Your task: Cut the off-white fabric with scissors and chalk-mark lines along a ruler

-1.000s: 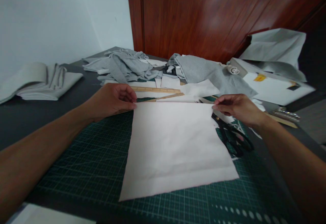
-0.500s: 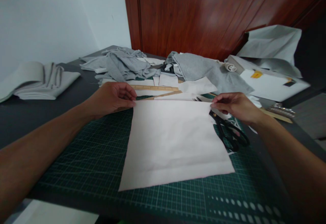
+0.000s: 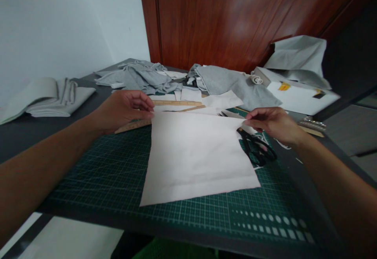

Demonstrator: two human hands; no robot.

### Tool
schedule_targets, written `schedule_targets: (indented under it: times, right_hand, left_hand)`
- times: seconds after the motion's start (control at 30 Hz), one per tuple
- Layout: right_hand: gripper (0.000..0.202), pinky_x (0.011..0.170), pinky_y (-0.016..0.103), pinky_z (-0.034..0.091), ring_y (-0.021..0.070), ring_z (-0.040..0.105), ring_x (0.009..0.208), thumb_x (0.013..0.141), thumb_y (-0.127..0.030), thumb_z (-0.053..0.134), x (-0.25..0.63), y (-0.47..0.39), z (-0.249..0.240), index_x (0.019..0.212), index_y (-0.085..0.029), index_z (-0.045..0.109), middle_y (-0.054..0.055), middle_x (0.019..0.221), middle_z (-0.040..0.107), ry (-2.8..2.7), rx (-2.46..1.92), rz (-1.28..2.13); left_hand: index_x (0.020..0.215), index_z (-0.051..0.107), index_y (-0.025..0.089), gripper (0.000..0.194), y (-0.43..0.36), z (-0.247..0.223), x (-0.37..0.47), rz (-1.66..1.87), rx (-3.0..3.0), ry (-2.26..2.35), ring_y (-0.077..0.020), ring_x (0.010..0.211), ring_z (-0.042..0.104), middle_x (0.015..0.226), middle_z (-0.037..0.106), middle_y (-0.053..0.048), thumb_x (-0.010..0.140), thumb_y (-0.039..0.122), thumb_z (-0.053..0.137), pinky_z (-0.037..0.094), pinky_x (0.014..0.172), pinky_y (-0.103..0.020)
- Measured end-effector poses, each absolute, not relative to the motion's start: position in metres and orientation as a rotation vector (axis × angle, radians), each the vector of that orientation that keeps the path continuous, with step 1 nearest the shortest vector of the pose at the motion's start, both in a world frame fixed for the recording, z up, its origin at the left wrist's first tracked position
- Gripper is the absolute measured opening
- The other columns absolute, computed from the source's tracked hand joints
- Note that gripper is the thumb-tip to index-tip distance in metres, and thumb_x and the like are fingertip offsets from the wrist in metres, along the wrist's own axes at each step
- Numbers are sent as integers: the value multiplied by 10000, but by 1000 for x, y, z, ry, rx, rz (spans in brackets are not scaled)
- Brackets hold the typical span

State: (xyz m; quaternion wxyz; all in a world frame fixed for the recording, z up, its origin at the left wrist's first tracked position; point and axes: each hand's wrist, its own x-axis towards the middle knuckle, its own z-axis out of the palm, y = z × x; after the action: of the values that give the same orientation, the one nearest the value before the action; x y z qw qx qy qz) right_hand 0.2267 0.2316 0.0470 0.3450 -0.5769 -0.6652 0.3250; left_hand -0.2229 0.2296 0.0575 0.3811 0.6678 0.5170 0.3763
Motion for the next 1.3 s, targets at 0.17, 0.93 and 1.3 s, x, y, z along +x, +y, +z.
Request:
schedule_targets:
  times: [0.17,0.93,1.3]
  right_hand:
    - [301,539,286,413,153,544,567,733,-488,924,232,197,63,788,-224,792,-9,630,675,-1819,-1496,933]
    - [296,566,303,313,157,448,610,871,-337,708,177,117,48,652,-231,538,-37,637,497,-2103,-1681,721]
    - [292,556,323,565,175,611,592,851,-515,674,106,211,89,874,-234,599,34,758,686,-1659,-1260,716]
  left_hand:
    - [919,754,199,254,205,76,-228,868,1796,1230,-147,802,693,881,784,10,706,233,889,517,745,-269]
    - [794,551,230,185,144,59,-177,246,2275,1318,-249,824,637,833,644,-10,878,385,609,410,727,-357]
    - [1076,632,228,462,202,110,-213,1293,1172,1222,-218,597,672,740,724,-18,683,62,809,505,539,-298]
